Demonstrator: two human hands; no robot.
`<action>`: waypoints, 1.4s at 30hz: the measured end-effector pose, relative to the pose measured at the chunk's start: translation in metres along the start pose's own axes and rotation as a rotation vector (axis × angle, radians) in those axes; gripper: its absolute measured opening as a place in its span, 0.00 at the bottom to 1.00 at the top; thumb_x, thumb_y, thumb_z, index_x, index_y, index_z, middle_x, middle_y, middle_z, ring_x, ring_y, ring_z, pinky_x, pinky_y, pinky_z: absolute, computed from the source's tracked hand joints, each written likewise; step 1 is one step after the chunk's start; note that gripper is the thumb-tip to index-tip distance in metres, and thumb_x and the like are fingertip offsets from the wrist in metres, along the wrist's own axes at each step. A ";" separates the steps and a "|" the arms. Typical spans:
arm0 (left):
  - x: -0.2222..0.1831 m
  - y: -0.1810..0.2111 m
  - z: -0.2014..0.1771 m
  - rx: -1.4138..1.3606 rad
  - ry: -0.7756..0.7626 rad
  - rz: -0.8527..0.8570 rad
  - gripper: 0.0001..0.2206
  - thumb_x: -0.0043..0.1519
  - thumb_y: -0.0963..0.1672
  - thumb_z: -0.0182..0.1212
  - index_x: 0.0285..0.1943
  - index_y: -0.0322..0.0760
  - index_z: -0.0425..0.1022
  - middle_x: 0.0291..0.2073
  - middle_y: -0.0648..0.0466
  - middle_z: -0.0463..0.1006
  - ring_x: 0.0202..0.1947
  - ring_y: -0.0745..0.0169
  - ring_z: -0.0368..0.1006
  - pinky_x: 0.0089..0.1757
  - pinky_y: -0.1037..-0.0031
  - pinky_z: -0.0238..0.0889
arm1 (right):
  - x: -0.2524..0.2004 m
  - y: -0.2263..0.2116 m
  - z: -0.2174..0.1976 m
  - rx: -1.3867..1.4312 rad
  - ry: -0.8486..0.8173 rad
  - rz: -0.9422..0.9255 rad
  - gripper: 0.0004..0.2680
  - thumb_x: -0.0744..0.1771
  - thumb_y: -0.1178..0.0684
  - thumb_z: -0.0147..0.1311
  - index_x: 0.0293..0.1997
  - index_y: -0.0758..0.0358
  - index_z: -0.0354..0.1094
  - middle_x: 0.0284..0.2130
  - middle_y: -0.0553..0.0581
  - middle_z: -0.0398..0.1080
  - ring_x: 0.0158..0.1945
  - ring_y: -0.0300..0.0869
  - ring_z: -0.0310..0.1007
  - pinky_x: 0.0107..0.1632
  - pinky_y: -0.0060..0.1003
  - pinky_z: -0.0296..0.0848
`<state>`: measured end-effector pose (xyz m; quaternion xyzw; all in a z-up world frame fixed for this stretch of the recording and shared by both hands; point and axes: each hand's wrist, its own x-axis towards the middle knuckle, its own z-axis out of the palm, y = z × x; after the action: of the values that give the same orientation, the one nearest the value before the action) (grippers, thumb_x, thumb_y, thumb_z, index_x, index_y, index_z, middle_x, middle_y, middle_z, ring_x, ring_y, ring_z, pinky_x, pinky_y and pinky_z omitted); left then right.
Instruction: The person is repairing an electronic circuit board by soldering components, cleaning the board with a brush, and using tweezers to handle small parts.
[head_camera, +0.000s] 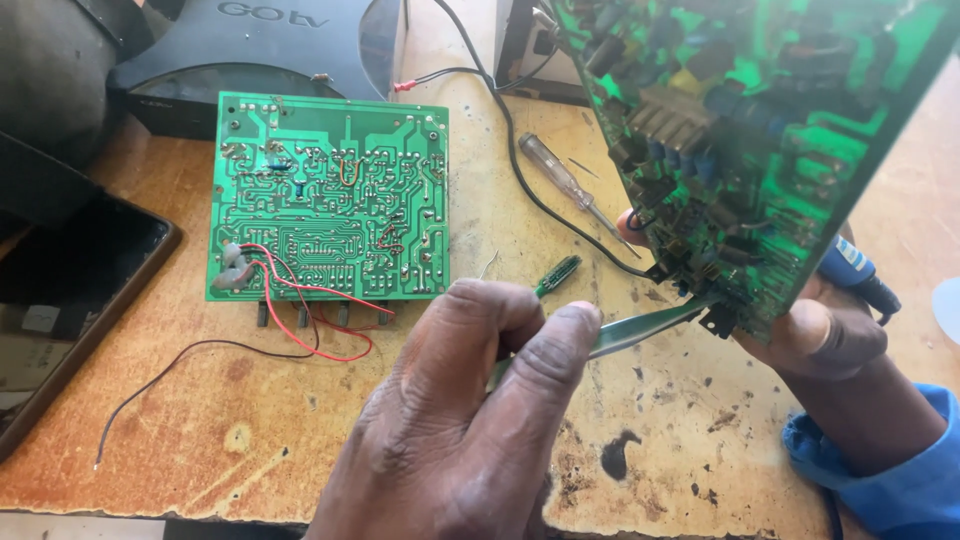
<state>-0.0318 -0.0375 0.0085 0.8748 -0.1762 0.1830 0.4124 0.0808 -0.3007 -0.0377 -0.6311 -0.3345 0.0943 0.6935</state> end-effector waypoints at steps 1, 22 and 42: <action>0.000 0.000 0.000 -0.009 -0.006 -0.006 0.17 0.61 0.37 0.57 0.61 0.33 0.72 0.44 0.49 0.65 0.34 0.51 0.68 0.31 0.63 0.66 | -0.001 0.001 -0.001 0.012 0.002 -0.021 0.36 0.65 0.38 0.62 0.77 0.61 0.42 0.75 0.66 0.48 0.76 0.65 0.56 0.79 0.70 0.62; 0.001 -0.012 -0.002 -0.161 -0.093 -0.046 0.17 0.61 0.36 0.56 0.60 0.34 0.71 0.43 0.52 0.63 0.23 0.63 0.63 0.26 0.73 0.63 | 0.016 -0.006 0.017 -0.112 0.061 -0.079 0.33 0.62 0.39 0.60 0.69 0.55 0.40 0.69 0.67 0.49 0.73 0.66 0.60 0.67 0.60 0.79; -0.003 -0.054 -0.006 -0.250 -0.100 -0.040 0.09 0.68 0.41 0.51 0.52 0.42 0.76 0.50 0.40 0.78 0.51 0.43 0.79 0.47 0.66 0.69 | 0.011 -0.007 0.031 -0.498 -0.033 -0.231 0.27 0.57 0.50 0.67 0.56 0.54 0.49 0.56 0.79 0.68 0.67 0.60 0.73 0.69 0.52 0.83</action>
<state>-0.0106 -0.0003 -0.0246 0.8280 -0.2003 0.1075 0.5126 0.0690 -0.2703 -0.0276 -0.7383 -0.4285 -0.0601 0.5173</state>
